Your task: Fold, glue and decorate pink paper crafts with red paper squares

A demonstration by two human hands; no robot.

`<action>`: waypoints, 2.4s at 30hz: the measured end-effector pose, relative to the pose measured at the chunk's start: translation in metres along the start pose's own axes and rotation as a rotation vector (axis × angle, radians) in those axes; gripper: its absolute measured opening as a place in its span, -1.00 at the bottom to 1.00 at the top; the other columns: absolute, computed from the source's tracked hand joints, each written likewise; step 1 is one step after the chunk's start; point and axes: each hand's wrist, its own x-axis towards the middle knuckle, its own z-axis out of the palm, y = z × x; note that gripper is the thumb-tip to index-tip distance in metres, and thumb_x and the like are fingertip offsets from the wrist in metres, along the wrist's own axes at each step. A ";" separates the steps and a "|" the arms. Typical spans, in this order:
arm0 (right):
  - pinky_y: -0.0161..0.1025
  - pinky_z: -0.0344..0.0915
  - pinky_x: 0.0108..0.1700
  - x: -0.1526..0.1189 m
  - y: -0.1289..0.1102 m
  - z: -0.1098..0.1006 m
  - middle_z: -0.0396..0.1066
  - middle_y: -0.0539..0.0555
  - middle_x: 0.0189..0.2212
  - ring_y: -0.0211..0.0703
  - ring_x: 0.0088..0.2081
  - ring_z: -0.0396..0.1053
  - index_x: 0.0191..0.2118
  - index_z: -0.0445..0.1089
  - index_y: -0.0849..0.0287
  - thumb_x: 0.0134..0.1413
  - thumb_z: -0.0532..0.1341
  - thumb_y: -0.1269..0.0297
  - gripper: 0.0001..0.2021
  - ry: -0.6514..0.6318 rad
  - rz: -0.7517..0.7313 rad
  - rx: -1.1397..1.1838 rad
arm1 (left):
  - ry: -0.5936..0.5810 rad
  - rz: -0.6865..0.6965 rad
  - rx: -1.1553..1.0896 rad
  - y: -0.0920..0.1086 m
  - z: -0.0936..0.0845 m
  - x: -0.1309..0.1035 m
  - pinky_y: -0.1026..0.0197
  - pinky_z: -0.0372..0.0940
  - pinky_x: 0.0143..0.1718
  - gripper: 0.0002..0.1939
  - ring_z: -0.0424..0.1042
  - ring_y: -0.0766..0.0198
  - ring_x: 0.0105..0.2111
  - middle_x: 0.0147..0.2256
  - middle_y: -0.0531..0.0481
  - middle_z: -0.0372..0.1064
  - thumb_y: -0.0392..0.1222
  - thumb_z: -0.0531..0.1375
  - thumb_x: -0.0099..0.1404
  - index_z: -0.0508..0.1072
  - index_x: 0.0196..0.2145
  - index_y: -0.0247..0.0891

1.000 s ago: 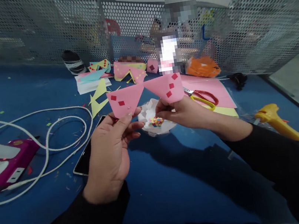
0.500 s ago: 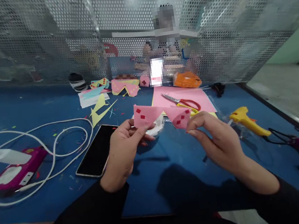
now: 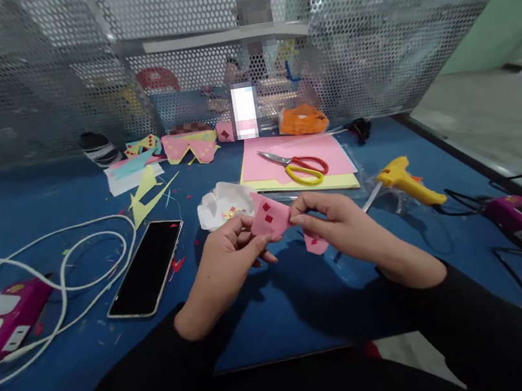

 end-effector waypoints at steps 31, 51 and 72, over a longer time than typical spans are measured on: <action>-0.29 0.09 -0.48 -0.003 -0.005 0.008 0.21 -0.13 -0.67 -0.38 -0.60 0.12 -0.45 0.36 0.16 0.14 0.23 0.21 -0.81 0.151 0.157 0.036 | 0.053 0.214 0.227 -0.007 0.000 -0.008 0.42 0.41 -0.35 -0.93 0.57 0.36 -0.41 -0.43 0.07 0.61 -0.24 0.33 0.23 0.65 -0.32 -0.21; -0.06 0.30 0.09 -0.014 0.000 0.031 0.59 -0.04 -0.25 -0.15 -0.11 0.51 -0.29 0.42 0.02 0.11 0.34 0.43 -0.86 0.559 -0.813 -0.836 | -0.014 -0.045 -0.075 -0.011 -0.001 -0.004 0.37 0.35 -0.44 -0.85 0.52 0.32 -0.42 -0.41 -0.01 0.59 -0.10 0.35 0.21 0.66 -0.39 -0.23; -0.03 0.21 0.14 -0.019 0.001 0.032 0.61 -0.10 -0.20 -0.13 -0.07 0.51 -0.24 0.47 -0.07 0.14 0.31 0.42 -0.83 0.411 -0.843 -0.818 | 0.007 -0.022 -0.153 -0.016 -0.004 -0.002 0.38 0.33 -0.45 -0.88 0.52 0.31 -0.39 -0.43 0.00 0.57 -0.13 0.38 0.18 0.65 -0.36 -0.22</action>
